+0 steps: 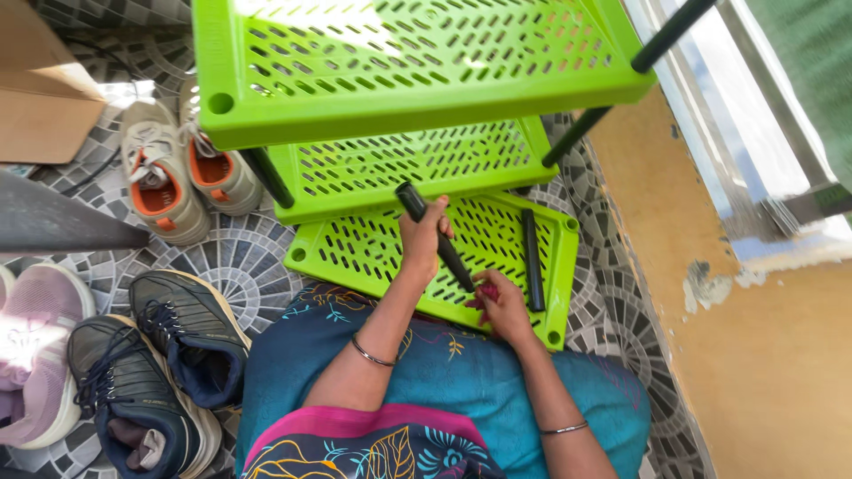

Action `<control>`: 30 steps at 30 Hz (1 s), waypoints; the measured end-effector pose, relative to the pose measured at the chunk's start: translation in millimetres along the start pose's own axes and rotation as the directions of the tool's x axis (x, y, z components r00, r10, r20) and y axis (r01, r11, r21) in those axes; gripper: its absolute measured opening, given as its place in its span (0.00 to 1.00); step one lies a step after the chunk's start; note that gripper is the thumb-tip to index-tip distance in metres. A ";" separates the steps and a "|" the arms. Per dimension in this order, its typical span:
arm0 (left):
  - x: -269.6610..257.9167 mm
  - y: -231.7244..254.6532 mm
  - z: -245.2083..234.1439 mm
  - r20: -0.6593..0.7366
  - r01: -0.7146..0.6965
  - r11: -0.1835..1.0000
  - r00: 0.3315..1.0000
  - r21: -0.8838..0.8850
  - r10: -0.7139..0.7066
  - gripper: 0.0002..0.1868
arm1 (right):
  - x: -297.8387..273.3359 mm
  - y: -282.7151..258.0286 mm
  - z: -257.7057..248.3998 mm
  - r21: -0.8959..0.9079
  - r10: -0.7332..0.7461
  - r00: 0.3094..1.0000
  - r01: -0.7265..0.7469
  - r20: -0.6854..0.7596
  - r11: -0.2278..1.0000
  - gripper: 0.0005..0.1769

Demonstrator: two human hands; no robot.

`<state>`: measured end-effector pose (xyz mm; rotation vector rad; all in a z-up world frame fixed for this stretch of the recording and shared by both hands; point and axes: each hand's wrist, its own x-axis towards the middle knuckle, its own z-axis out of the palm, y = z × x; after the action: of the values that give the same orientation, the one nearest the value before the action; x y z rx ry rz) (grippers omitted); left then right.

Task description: The person wipes black metal poles with a red cloth and inserts them into the holes of a green plastic shelving unit. The person repeats this process for multiple poles, cleaning and installing them one at a time.

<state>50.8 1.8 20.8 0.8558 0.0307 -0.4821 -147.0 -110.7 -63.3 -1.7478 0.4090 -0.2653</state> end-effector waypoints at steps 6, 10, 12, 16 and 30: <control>6.9 17.3 -4.0 -0.004 -0.116 0.750 0.988 0.651 0.156 0.23 | 12.4 -81.9 5.7 -0.833 -0.327 0.944 0.220 0.050 0.508 0.42; -11.3 6.4 18.2 0.173 -0.194 0.780 0.979 0.594 0.112 0.21 | 25.9 -144.9 26.8 -0.616 -0.436 0.900 0.347 0.007 0.707 0.48; -21.5 8.1 23.0 0.280 -0.247 0.805 0.954 0.540 0.106 0.19 | 32.6 -163.2 37.4 -0.458 -0.179 0.983 0.140 -0.043 0.878 0.41; -30.3 47.5 29.2 0.405 -0.320 0.802 0.908 0.504 0.108 0.19 | 51.4 -185.5 48.3 -0.390 0.102 0.993 -0.120 -0.066 0.913 0.29; 7.1 266.3 65.3 0.521 -0.652 0.736 0.698 0.180 0.491 0.19 | 167.5 -333.7 88.1 0.121 -0.476 0.858 0.460 0.195 0.879 0.26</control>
<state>158.3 99.1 253.6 1.0320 -0.7660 -0.0559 82.8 -41.4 236.0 -1.7655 -0.1966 -0.4230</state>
